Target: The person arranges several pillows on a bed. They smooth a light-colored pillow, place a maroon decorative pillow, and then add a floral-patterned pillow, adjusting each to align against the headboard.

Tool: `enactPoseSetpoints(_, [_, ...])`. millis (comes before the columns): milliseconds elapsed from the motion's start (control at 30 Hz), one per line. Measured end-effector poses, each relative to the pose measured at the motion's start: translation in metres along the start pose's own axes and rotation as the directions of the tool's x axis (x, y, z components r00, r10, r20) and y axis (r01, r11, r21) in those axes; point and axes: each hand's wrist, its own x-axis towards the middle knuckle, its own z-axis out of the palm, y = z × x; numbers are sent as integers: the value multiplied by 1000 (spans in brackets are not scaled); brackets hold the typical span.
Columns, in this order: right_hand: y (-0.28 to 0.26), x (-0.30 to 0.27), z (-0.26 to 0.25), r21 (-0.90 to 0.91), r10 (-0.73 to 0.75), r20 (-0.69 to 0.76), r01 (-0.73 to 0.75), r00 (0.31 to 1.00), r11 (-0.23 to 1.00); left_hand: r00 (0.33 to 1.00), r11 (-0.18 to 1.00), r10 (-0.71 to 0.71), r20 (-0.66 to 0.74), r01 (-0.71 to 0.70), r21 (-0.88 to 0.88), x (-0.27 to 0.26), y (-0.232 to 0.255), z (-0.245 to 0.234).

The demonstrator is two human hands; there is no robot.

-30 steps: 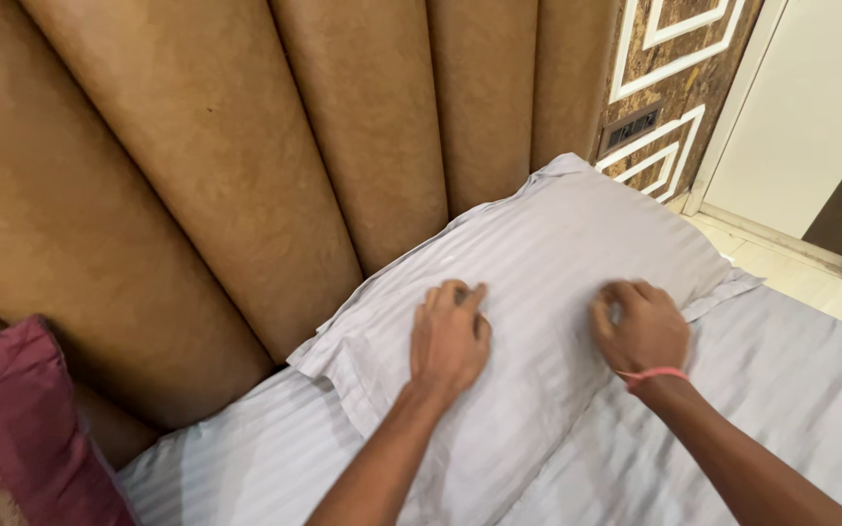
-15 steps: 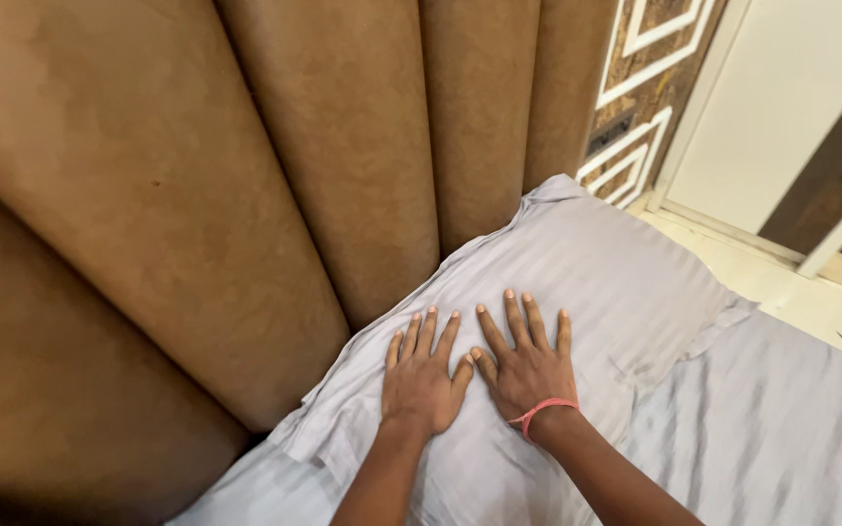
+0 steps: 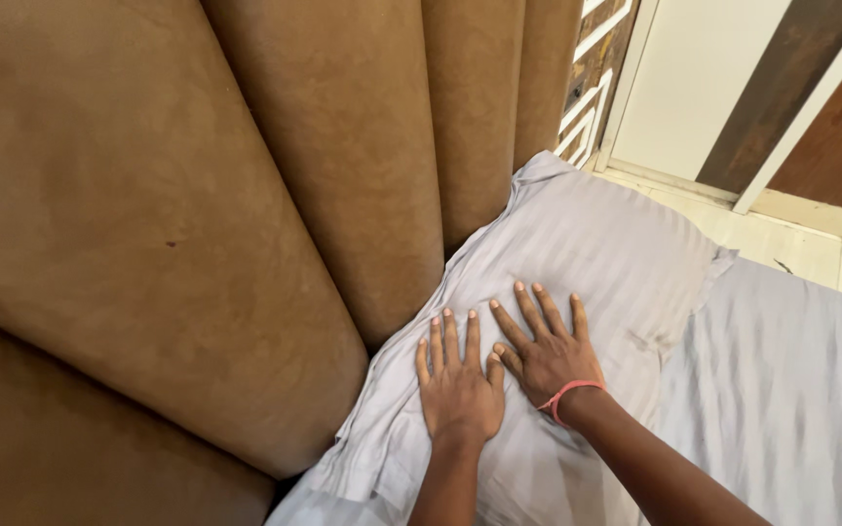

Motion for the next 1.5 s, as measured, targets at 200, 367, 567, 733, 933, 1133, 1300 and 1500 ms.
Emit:
enactPoseSetpoints(200, [-3, 3, 6, -9, 9, 28, -9, 1000, 1000, 998, 1000, 26, -54, -26, 11, -1, -6, 9])
enactPoseSetpoints(367, [-2, 7, 19, 0, 3, -20, -3, 1000, 1000, 997, 998, 3, -71, 1, 56, 3, 0, 12])
enactPoseSetpoints(567, [0, 13, 33, 28, -12, -113, 15, 994, 999, 999, 985, -38, -35, 43, 166, 8, 5, 13])
enactPoseSetpoints(733, [1, 13, 37, 79, -22, -133, 33, 991, 996, 996, 978, -60, -59, 70, 197, 10, 6, 20])
enactPoseSetpoints(933, [6, 9, 39, 135, -31, -171, 54, 985, 989, 990, 950, -50, -132, 88, 300, 4, 15, 20])
enactPoseSetpoints(1133, [17, 2, 45, 222, -79, -277, 143, 958, 964, 875, 854, -409, -259, 467, 229, -29, 55, 2])
enactPoseSetpoints(1300, [23, 5, 46, 284, -72, -302, 161, 951, 945, 749, 743, -617, -242, 656, 132, -25, 63, -1])
enactPoseSetpoints(1500, [21, 1, 54, 219, -84, -375, 176, 923, 960, 793, 786, -606, -66, 610, 103, -32, 51, -2])
